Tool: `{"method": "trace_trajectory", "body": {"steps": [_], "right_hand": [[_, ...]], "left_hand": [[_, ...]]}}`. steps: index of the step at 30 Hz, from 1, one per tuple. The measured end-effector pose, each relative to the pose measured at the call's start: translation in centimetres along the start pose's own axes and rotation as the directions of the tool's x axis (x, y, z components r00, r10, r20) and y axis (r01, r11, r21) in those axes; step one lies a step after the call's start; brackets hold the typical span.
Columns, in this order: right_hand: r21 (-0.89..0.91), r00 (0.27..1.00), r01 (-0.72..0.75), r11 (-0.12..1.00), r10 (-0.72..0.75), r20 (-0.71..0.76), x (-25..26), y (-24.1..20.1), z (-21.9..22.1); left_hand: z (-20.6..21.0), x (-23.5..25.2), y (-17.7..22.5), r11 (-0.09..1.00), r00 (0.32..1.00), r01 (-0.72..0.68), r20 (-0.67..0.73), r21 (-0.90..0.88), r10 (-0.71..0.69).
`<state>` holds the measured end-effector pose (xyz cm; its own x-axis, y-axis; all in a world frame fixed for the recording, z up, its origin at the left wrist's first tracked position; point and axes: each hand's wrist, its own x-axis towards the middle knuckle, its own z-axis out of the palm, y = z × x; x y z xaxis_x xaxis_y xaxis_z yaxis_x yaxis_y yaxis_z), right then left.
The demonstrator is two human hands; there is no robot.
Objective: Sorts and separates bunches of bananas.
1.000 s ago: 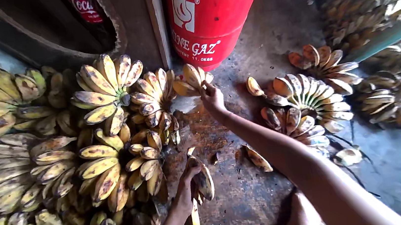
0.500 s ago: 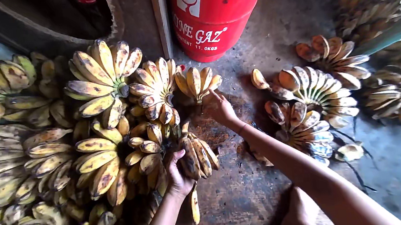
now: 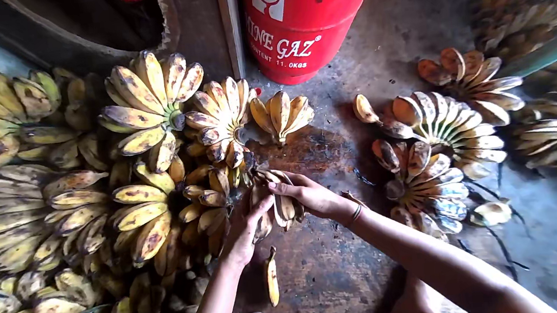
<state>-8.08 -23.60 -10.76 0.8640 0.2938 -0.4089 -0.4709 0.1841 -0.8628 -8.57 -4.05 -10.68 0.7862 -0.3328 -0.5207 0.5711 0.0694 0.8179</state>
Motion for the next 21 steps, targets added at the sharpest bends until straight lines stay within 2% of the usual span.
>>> {"method": "trace_trajectory", "body": {"steps": [6,9,11,14,17,21], "right_hand": [[-0.329,0.991,-0.109,0.938,0.130,0.042,0.4,-0.9,-0.8],[-0.438,0.976,-0.140,0.888,0.200,0.092,0.4,-1.2,-1.2],[-0.395,0.941,-0.209,0.895,0.294,0.168,0.1,-2.0,-1.6],[-0.286,0.881,-0.341,0.896,0.410,0.234,-0.3,-3.1,-1.9],[-0.268,0.852,-0.403,0.875,0.466,0.239,-0.6,-3.5,-2.4],[-0.279,0.840,-0.404,0.871,0.474,0.264,-1.1,-3.7,-2.9]], "left_hand": [[-1.3,-0.6,0.8,0.971,0.988,0.050,0.131,0.235,-0.083],[-1.7,-1.0,1.9,0.957,0.940,0.271,0.187,0.101,-0.286],[-2.5,-0.9,2.3,0.923,0.880,0.384,0.300,0.009,-0.369],[-3.1,-0.4,2.2,0.884,0.778,0.466,0.491,-0.032,-0.392],[-2.2,-0.2,2.5,0.883,0.765,0.468,0.514,-0.032,-0.387],[-0.8,-0.4,2.8,0.881,0.769,0.473,0.499,-0.023,-0.400]]}}
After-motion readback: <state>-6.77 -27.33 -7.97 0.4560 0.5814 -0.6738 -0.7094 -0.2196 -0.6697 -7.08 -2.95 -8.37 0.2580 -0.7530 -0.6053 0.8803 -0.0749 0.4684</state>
